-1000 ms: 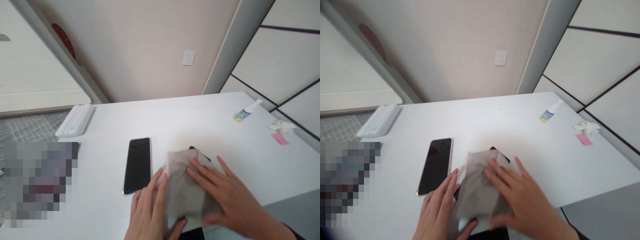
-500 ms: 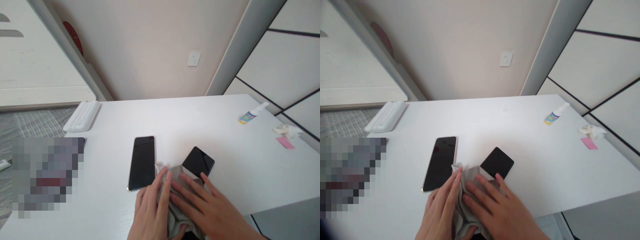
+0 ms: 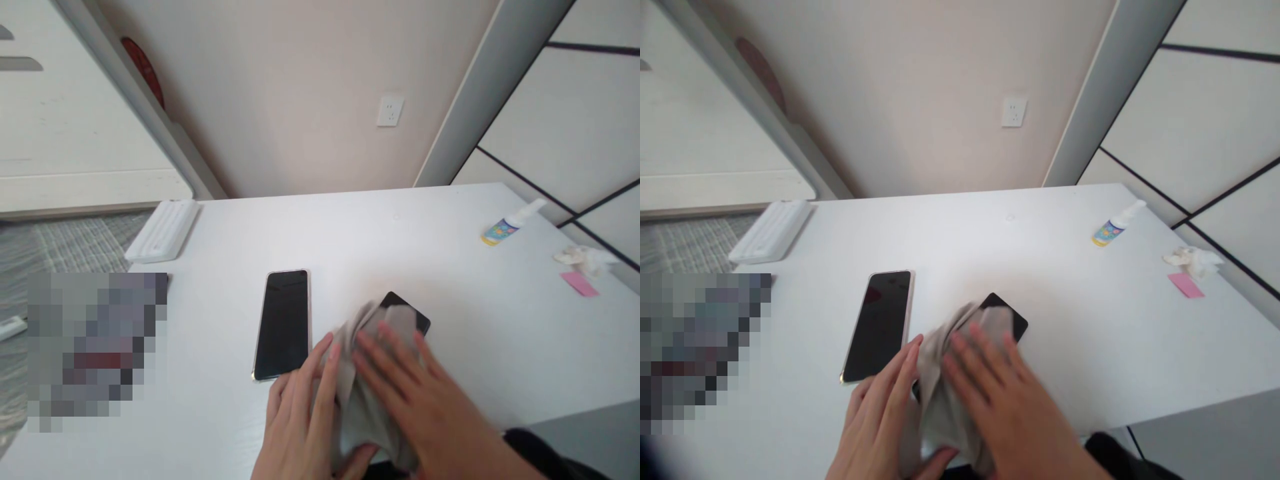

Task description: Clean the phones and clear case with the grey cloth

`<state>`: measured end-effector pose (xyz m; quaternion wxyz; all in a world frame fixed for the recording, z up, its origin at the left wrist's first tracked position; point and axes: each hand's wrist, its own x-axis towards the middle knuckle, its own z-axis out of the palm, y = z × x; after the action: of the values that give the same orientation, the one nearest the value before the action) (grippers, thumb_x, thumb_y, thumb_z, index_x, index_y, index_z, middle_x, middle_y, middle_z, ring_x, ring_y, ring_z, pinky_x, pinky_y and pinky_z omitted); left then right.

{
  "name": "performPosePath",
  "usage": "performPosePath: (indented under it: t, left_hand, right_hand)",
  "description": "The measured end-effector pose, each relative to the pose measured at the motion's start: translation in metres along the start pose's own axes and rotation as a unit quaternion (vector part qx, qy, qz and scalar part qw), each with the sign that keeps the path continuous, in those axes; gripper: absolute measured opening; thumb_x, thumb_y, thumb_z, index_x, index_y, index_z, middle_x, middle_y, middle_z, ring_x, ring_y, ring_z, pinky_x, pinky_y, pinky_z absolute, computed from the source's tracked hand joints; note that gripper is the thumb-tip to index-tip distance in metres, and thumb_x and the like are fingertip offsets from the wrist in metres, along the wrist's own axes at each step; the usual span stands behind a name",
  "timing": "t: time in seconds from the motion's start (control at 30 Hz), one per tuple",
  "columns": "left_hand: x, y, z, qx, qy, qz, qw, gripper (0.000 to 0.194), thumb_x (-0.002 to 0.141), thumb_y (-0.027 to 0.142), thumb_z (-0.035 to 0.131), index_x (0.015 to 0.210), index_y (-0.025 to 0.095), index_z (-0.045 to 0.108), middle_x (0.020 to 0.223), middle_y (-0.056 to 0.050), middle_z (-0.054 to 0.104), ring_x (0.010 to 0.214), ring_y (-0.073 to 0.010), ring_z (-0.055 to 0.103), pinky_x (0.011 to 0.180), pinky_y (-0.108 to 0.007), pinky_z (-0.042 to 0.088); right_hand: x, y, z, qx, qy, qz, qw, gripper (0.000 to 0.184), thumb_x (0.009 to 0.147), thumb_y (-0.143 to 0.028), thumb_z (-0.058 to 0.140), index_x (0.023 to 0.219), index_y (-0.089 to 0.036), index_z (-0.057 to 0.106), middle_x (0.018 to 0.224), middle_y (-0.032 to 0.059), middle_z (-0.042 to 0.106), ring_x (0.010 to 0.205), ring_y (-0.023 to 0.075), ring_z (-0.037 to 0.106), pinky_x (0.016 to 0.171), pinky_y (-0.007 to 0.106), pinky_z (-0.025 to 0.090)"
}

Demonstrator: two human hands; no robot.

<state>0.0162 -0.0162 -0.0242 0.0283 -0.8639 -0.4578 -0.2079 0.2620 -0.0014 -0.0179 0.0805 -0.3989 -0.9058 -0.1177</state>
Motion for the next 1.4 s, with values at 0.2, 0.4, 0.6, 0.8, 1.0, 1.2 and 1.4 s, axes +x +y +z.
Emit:
performPosePath:
  t: [0.2, 0.4, 0.6, 0.8, 1.0, 1.2, 1.4]
  left_hand:
    - [-0.003, -0.002, -0.001, -0.001, -0.004, -0.003, 1.000, 0.093, 0.097, 0.043, 0.064, 0.167, 0.002, 0.017, 0.154, -0.024, 0.056, 0.134, -0.0327, 0.058, 0.104, -0.040, 0.045]
    - [-0.007, -0.004, 0.003, -0.006, -0.030, -0.004, 1.000, 0.101, 0.091, 0.041, 0.069, 0.167, 0.004, 0.015, 0.158, -0.023, 0.052, 0.135, -0.0335, 0.058, 0.105, -0.040, 0.045]
    - [-0.004, -0.006, 0.001, 0.001, -0.016, 0.013, 1.000, 0.092, 0.097, 0.040, 0.059, 0.168, 0.004, 0.013, 0.155, -0.022, 0.057, 0.134, -0.0310, 0.060, 0.103, -0.038, 0.045]
    - [-0.004, -0.005, 0.002, 0.003, -0.003, -0.002, 1.000, 0.091, 0.100, 0.045, 0.059, 0.168, 0.006, 0.014, 0.154, -0.022, 0.058, 0.133, -0.0307, 0.060, 0.103, -0.038, 0.045]
    - [-0.006, -0.007, 0.002, 0.004, -0.016, 0.003, 1.000, 0.094, 0.097, 0.045, 0.061, 0.167, 0.002, 0.016, 0.156, -0.024, 0.055, 0.133, -0.0323, 0.060, 0.102, -0.039, 0.045]
    - [-0.004, -0.005, 0.001, -0.011, -0.017, 0.006, 1.000, 0.096, 0.097, 0.047, 0.063, 0.168, 0.004, 0.015, 0.156, -0.022, 0.055, 0.134, -0.0323, 0.058, 0.104, -0.039, 0.045]
    - [-0.003, -0.001, -0.002, -0.011, -0.017, -0.001, 1.000, 0.091, 0.097, 0.042, 0.063, 0.166, 0.002, 0.019, 0.156, -0.023, 0.054, 0.134, -0.0327, 0.056, 0.106, -0.040, 0.043]
  right_hand:
    - [-0.002, 0.001, -0.004, 0.012, -0.018, 0.074, 0.997, 0.111, 0.089, -0.092, 0.043, 0.164, -0.010, 0.037, 0.171, 0.0125, 0.035, 0.162, 0.0453, 0.006, 0.122, 0.064, 0.024]
    - [0.001, 0.005, -0.003, 0.026, -0.012, 0.001, 1.000, 0.092, 0.096, -0.080, 0.049, 0.165, -0.020, 0.035, 0.172, 0.0048, 0.034, 0.164, 0.0364, 0.004, 0.124, 0.058, 0.030]
    - [0.003, 0.001, 0.000, 0.040, 0.023, -0.060, 0.997, 0.074, 0.102, -0.058, 0.057, 0.164, -0.022, 0.038, 0.173, 0.0019, 0.032, 0.165, 0.0290, 0.003, 0.127, 0.050, 0.031]
    - [-0.002, 0.007, 0.000, 0.031, -0.014, 0.059, 0.998, 0.102, 0.092, -0.085, 0.051, 0.165, -0.014, 0.036, 0.171, 0.0093, 0.036, 0.162, 0.0468, 0.003, 0.123, 0.070, 0.026]
    - [-0.004, 0.009, -0.002, 0.071, -0.034, 0.039, 0.996, 0.098, 0.093, -0.085, 0.048, 0.167, -0.023, 0.031, 0.170, 0.0078, 0.038, 0.162, 0.0405, 0.014, 0.126, 0.066, 0.025]
    - [-0.003, 0.013, -0.004, 0.070, -0.017, -0.080, 0.994, 0.071, 0.104, -0.066, 0.051, 0.164, -0.032, 0.036, 0.171, -0.0057, 0.036, 0.164, 0.0265, 0.012, 0.126, 0.051, 0.032]
    - [0.001, 0.015, -0.009, 0.034, -0.015, -0.011, 0.999, 0.106, 0.090, -0.092, 0.042, 0.164, -0.017, 0.039, 0.170, 0.0068, 0.038, 0.163, 0.0411, -0.003, 0.128, 0.065, 0.007]
